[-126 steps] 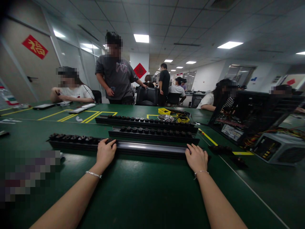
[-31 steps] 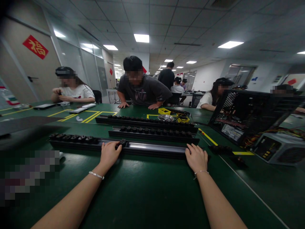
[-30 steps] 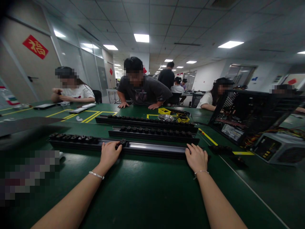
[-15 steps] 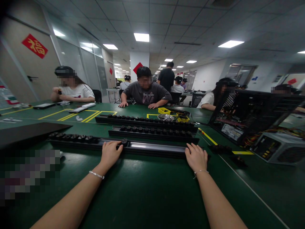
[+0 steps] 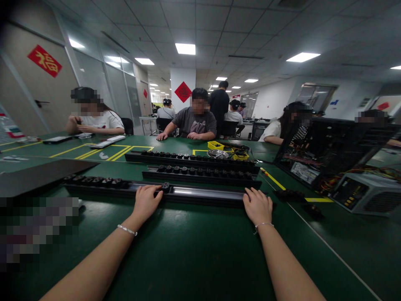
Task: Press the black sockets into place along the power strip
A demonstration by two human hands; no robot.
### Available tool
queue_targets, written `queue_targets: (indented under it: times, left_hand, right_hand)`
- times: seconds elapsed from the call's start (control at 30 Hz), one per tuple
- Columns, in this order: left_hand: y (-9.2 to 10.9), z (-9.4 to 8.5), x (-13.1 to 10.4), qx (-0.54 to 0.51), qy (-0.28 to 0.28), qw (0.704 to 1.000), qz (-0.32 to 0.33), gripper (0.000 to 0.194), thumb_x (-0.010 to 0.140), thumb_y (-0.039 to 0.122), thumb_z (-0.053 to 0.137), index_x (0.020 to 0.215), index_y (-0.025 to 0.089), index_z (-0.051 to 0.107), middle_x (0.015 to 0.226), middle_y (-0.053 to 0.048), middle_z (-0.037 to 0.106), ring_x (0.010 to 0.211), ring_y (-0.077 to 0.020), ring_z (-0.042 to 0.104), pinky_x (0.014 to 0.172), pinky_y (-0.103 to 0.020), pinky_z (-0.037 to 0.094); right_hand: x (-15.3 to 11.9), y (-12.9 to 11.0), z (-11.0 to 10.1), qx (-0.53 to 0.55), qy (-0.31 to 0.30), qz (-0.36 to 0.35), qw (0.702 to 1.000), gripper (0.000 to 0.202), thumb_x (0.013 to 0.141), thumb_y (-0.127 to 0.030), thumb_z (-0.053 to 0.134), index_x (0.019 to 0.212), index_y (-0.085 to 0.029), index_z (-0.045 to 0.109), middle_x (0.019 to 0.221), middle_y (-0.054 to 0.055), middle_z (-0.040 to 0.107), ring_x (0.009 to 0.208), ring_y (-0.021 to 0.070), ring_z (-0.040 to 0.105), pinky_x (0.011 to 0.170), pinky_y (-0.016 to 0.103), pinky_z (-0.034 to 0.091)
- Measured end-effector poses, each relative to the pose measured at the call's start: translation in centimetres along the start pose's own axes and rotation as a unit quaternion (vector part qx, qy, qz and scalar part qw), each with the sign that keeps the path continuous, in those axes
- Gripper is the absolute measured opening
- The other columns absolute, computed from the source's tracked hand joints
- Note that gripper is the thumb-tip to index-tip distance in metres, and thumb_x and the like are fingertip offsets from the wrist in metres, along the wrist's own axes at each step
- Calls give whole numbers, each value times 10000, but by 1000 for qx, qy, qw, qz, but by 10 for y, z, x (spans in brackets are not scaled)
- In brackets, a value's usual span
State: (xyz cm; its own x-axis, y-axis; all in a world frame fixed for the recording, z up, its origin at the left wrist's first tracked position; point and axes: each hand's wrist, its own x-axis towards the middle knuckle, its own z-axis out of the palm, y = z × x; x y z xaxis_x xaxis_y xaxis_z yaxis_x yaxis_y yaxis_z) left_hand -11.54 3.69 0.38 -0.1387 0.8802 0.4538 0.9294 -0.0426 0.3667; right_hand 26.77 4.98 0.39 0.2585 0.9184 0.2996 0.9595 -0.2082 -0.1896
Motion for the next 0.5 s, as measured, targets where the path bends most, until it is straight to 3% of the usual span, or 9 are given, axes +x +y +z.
queue_targets:
  times: [0.5]
  left_hand:
    - [1,1,-1,-21,-1,1000,16,313,814,339,470,1045,214,640,1052,-67,673,1084,-229,532,1067,-472,215]
  right_hand:
    - [-1,-1,-1,-9,7,-1,1000,554,875,-456,178,1272,-248,505,1357,28,462,1263,231,350,1042,484,224]
